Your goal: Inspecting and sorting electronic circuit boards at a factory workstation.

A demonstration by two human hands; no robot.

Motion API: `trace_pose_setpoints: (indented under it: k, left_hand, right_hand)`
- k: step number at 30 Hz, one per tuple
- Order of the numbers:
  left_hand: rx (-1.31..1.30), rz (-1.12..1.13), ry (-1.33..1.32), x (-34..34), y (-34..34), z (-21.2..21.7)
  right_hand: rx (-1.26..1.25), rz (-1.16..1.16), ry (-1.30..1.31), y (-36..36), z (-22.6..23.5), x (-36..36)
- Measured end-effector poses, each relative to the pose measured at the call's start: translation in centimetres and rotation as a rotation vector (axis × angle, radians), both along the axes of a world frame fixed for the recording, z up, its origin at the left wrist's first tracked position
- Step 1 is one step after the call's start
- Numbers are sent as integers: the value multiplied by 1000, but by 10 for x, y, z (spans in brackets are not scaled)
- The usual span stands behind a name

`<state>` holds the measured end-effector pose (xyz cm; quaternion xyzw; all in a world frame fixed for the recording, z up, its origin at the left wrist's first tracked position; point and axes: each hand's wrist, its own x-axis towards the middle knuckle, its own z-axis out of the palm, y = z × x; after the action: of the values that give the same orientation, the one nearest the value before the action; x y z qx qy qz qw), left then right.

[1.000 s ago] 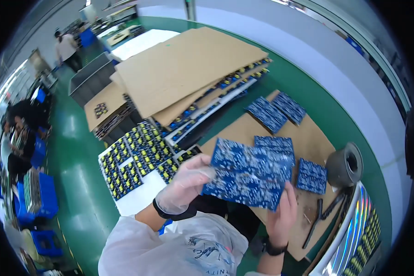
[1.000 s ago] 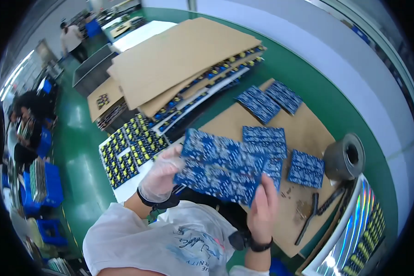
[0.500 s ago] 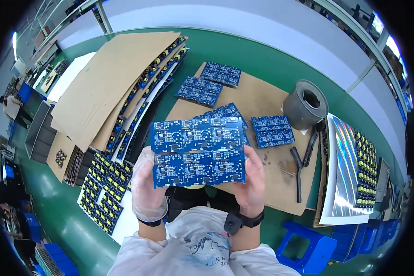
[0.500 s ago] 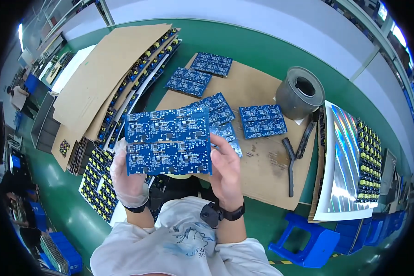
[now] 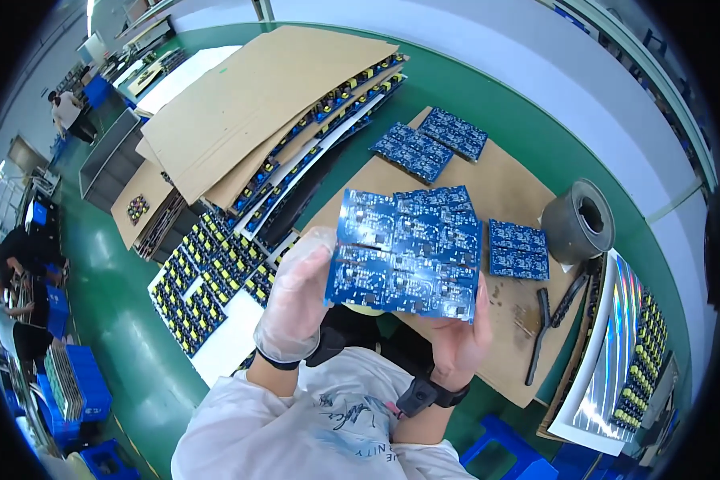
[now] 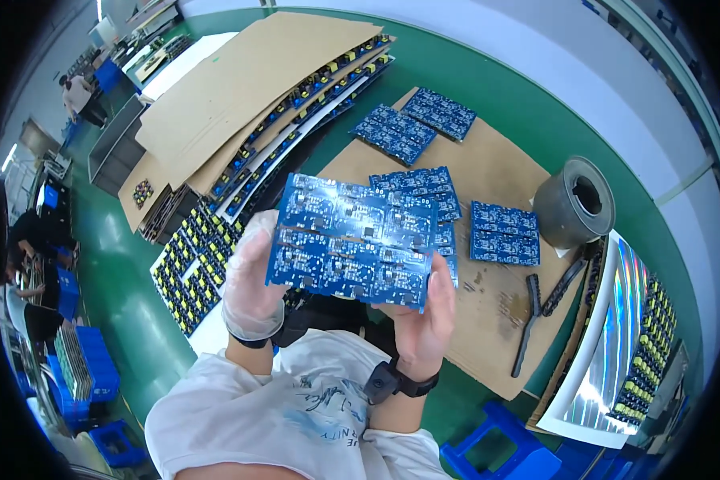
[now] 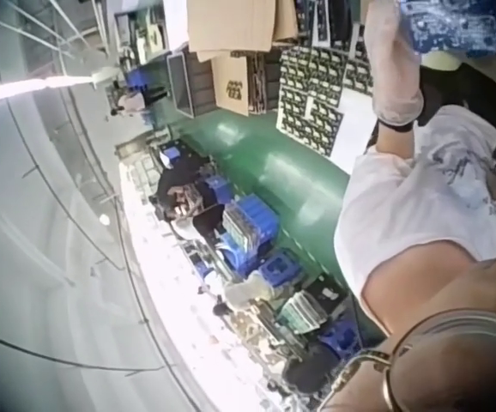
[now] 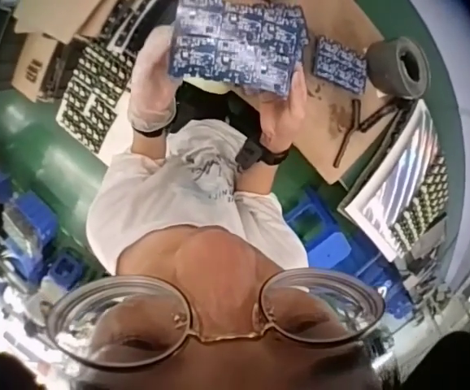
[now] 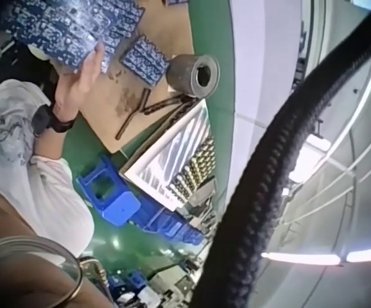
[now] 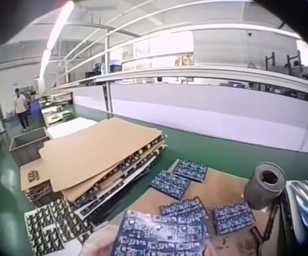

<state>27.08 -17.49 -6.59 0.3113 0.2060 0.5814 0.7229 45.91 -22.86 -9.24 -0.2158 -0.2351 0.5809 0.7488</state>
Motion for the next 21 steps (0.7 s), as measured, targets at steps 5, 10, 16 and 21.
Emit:
trace_pose_setpoints:
  k: [5, 10, 16, 21]
  left_hand:
    - [5, 33, 14, 3, 0, 5]
    - [-63, -16, -7, 4, 7, 8]
    - [-97, 178, 50, -1, 5, 4]
    - [112, 37, 362, -7, 8, 2]
  right_hand:
    - [-50, 13, 21, -2, -1, 0]
    - [-96, -22, 28, 1, 5, -7]
    - [54, 150, -52, 7, -10, -4]
    - [-154, -95, -204, 3, -11, 0]
